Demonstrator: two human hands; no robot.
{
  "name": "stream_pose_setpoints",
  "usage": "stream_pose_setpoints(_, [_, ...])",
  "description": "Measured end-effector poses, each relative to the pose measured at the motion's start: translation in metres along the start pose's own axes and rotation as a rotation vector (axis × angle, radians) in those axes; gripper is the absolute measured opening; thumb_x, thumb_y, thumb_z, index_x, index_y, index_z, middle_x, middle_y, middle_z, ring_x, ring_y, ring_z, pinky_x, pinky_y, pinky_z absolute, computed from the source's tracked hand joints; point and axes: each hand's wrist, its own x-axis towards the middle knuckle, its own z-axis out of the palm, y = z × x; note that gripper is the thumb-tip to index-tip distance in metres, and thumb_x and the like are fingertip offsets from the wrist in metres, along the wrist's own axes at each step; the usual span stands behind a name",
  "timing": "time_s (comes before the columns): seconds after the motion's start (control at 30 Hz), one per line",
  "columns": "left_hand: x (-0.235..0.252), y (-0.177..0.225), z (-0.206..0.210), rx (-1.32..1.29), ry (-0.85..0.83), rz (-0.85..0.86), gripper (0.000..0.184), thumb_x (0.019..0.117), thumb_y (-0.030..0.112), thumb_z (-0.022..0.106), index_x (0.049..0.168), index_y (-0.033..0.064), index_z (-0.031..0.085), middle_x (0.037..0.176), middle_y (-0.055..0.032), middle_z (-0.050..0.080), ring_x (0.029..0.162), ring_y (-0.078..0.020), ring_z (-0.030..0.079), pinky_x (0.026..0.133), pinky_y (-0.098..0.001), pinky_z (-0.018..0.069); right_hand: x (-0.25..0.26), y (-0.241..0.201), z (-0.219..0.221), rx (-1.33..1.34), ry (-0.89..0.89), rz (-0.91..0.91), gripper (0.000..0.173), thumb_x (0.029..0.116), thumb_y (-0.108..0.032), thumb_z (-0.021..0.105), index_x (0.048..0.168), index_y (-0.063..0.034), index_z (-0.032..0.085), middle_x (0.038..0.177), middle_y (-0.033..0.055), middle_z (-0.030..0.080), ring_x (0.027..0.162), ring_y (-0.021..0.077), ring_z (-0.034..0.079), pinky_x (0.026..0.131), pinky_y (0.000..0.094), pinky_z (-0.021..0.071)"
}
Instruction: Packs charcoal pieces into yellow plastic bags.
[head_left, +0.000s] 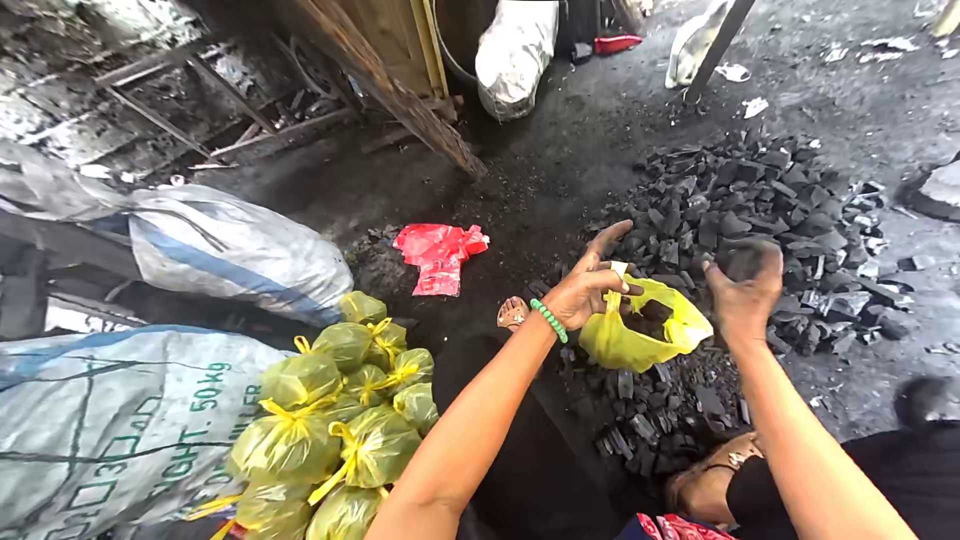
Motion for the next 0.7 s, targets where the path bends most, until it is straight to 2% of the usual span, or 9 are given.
stream_pose_setpoints(0.1, [0.000,0.004,0.002,0.003,-0.032,0.020,0.089,0.0822,0.003,0.055,0.160,0.0298,0.020,0.116,-0.0133,0.061,0.087,-0.0233,0.068,0.067,-0.0357,0.0581,-0.002,0.079,0.011,-0.023,-0.326,0.076,0.063,0.0828,-0.013,0.085,0.137,0.0037,0.058,0.138,0.0400,0.049,0.123,0.0616,0.050,0.095,0.0758,0.0435])
stream_pose_setpoints(0.23, [-0.006,0.018,0.002,0.029,-0.029,0.053,0.083,0.0853,0.003,0.052,0.158,0.0289,0.021,0.109,-0.0104,0.065,0.080,-0.0184,0.068,0.063,-0.0310,0.0579,-0.026,0.055,0.005,-0.086,-0.458,-0.327,0.038,0.0958,-0.030,0.068,0.122,-0.0023,0.071,0.129,0.0236,0.065,0.128,0.0498,0.054,0.105,0.0761,0.0350])
stream_pose_setpoints(0.3, [-0.011,0.025,-0.002,0.078,0.009,0.042,0.075,0.0883,0.001,0.049,0.156,0.0254,0.028,0.103,-0.0083,0.066,0.074,-0.0148,0.066,0.062,-0.0285,0.0567,-0.036,0.053,0.002,-0.179,-0.704,-0.448,0.058,0.0894,-0.056,0.070,0.123,-0.0086,0.073,0.130,0.0138,0.070,0.140,0.0456,0.047,0.114,0.0811,0.0133])
stream_pose_setpoints(0.37, [-0.016,0.032,-0.008,0.324,0.092,0.012,0.064,0.0918,-0.001,0.049,0.152,0.0150,0.037,0.103,-0.0081,0.061,0.072,-0.0115,0.058,0.061,-0.0267,0.0500,-0.034,0.055,-0.006,-0.317,-0.903,-0.418,0.064,0.0790,-0.053,0.084,0.122,-0.0072,0.074,0.123,0.0156,0.072,0.140,0.0491,0.046,0.115,0.0819,0.0011])
stream_pose_setpoints(0.43, [-0.019,0.036,-0.017,0.915,0.132,-0.093,0.054,0.0927,0.000,0.062,0.145,0.0048,0.049,0.108,-0.0184,0.064,0.083,-0.0240,0.059,0.072,-0.0402,0.0500,-0.027,0.054,-0.017,-0.350,-0.897,-0.465,0.043,0.0762,-0.031,0.091,0.106,-0.0043,0.077,0.102,0.0174,0.075,0.119,0.0506,0.059,0.110,0.0842,0.0140])
stream_pose_setpoints(0.5, [-0.018,0.023,-0.021,1.436,0.092,-0.355,0.060,0.0896,0.012,0.074,0.146,0.0109,0.054,0.136,-0.0270,0.058,0.120,-0.0437,0.059,0.099,-0.0646,0.0459,-0.024,0.045,-0.026,-0.322,-0.826,-0.537,0.028,0.0770,-0.014,0.089,0.101,-0.0073,0.076,0.097,0.0139,0.073,0.105,0.0441,0.066,0.098,0.0757,0.0411])
stream_pose_setpoints(0.57, [-0.018,0.008,-0.014,1.693,0.061,-0.591,0.059,0.0907,0.017,0.074,0.146,0.0111,0.055,0.147,-0.0300,0.047,0.128,-0.0498,0.052,0.101,-0.0708,0.0398,-0.025,0.026,-0.031,-0.277,-0.755,-0.585,0.025,0.0767,-0.001,0.084,0.099,-0.0057,0.075,0.094,0.0142,0.072,0.099,0.0414,0.067,0.087,0.0652,0.0521])
stream_pose_setpoints(0.63, [-0.014,0.006,-0.001,1.816,0.081,-0.713,0.034,0.0926,0.018,0.071,0.123,0.0026,0.068,0.133,-0.0260,0.061,0.122,-0.0454,0.058,0.093,-0.0672,0.0459,-0.028,-0.001,-0.033,-0.235,-0.637,-0.653,0.025,0.0745,0.006,0.082,0.097,-0.0020,0.073,0.091,0.0170,0.070,0.094,0.0421,0.068,0.081,0.0610,0.0549])
stream_pose_setpoints(0.7, [-0.003,0.015,0.010,1.790,-0.002,-0.690,0.030,0.0949,0.019,0.068,0.116,-0.0023,0.069,0.124,-0.0254,0.065,0.118,-0.0437,0.061,0.092,-0.0652,0.0476,-0.028,-0.031,-0.037,-0.133,-0.536,-0.689,0.026,0.0745,0.003,0.082,0.098,-0.0008,0.072,0.086,0.0161,0.071,0.086,0.0398,0.069,0.078,0.0586,0.0549])
